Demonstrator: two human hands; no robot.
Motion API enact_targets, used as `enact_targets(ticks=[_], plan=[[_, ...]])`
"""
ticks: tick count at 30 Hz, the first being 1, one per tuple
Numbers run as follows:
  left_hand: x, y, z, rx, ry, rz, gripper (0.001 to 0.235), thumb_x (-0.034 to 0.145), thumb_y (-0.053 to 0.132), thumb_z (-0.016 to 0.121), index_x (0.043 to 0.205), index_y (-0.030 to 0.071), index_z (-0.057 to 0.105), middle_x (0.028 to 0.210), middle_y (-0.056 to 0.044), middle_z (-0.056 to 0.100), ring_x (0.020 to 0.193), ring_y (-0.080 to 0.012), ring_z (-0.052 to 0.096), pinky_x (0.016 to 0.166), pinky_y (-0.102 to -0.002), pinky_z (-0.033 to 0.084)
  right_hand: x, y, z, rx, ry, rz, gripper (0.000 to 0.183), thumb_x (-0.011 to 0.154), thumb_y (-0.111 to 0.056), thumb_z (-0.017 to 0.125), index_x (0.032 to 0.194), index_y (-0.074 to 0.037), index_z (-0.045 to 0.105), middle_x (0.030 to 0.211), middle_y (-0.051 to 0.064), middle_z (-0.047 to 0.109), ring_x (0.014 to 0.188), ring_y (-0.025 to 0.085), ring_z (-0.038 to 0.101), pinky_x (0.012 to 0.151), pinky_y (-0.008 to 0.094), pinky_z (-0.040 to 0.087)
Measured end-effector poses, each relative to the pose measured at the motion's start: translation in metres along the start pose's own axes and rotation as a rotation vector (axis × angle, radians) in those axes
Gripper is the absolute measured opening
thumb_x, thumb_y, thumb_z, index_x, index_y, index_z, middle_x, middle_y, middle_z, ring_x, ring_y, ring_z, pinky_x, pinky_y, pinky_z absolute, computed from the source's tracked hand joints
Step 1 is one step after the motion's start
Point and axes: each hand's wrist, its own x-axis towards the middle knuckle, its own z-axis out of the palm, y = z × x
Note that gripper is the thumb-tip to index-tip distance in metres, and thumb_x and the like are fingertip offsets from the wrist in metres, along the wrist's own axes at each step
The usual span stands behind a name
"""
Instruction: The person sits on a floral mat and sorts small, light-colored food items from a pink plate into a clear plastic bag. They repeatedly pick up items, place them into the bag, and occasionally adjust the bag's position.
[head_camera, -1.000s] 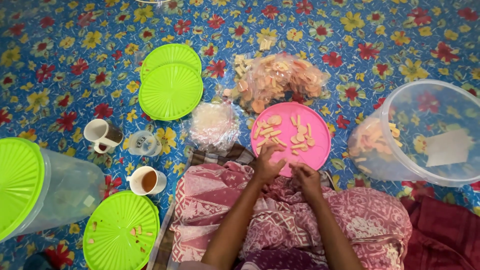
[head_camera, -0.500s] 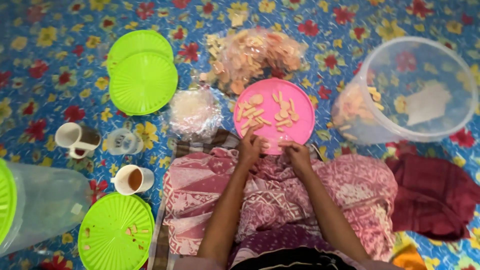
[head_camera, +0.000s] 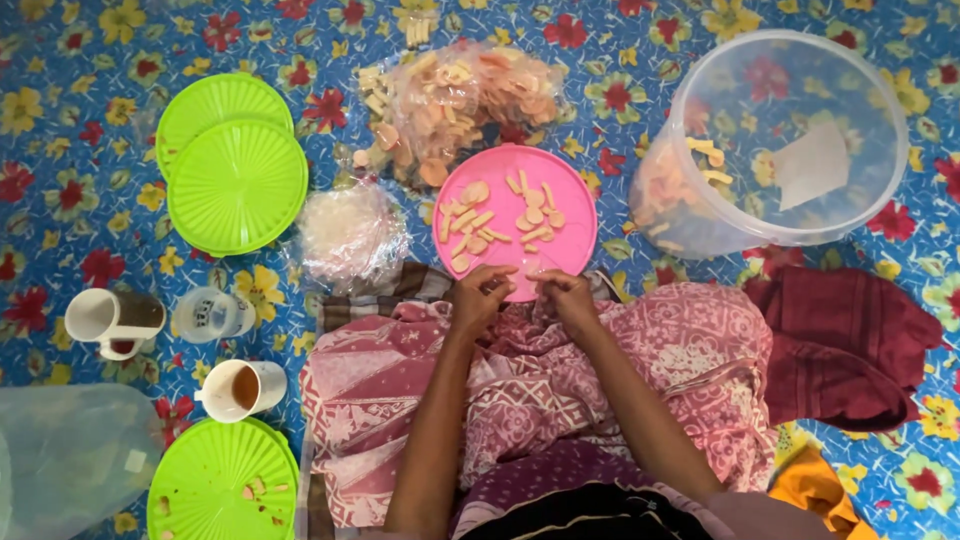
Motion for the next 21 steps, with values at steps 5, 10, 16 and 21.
enact_targets(ticks=[5, 10, 16, 21], plan=[[-0.002, 0.013, -0.001, -0.169, -0.033, -0.011, 0.047, 0.061, 0.006, 0.084, 0.104, 0.019, 0.072, 0.095, -0.006, 0.063, 0.079, -0.0158, 0.064, 0.067, -0.024, 0.054, -0.007, -0.012, 0.007, -0.077, -0.004, -0.090, 0.028, 0.071, 0.011, 0.054, 0.087, -0.002, 0.072, 0.079, 0.007, 0.064, 0.049, 0.008, 0.050, 0.040, 0.022, 0.042], [0.004, -0.009, 0.005, -0.069, -0.053, 0.042, 0.039, 0.061, 0.009, 0.084, 0.097, 0.020, 0.074, 0.087, -0.002, 0.066, 0.077, -0.0136, 0.065, 0.063, -0.022, 0.052, -0.005, -0.014, 0.009, -0.142, -0.027, -0.139, 0.028, 0.068, 0.011, 0.057, 0.086, -0.003, 0.073, 0.092, 0.010, 0.065, 0.066, 0.013, 0.056, 0.057, 0.027, 0.048], [0.007, -0.004, 0.000, -0.060, -0.002, 0.054, 0.027, 0.064, 0.008, 0.082, 0.089, 0.016, 0.075, 0.077, -0.003, 0.068, 0.070, -0.0119, 0.065, 0.060, -0.021, 0.052, 0.014, 0.016, -0.001, -0.214, -0.085, -0.264, 0.017, 0.073, 0.006, 0.064, 0.083, -0.004, 0.073, 0.091, 0.011, 0.065, 0.089, 0.019, 0.058, 0.080, 0.033, 0.045], [0.010, 0.000, 0.000, -0.025, 0.026, 0.069, 0.021, 0.067, 0.011, 0.081, 0.087, 0.017, 0.076, 0.076, -0.002, 0.067, 0.074, -0.0156, 0.066, 0.064, -0.024, 0.053, 0.018, 0.020, -0.004, -0.259, -0.118, -0.284, 0.016, 0.073, 0.003, 0.064, 0.084, -0.005, 0.073, 0.091, 0.011, 0.065, 0.088, 0.020, 0.060, 0.078, 0.033, 0.046]])
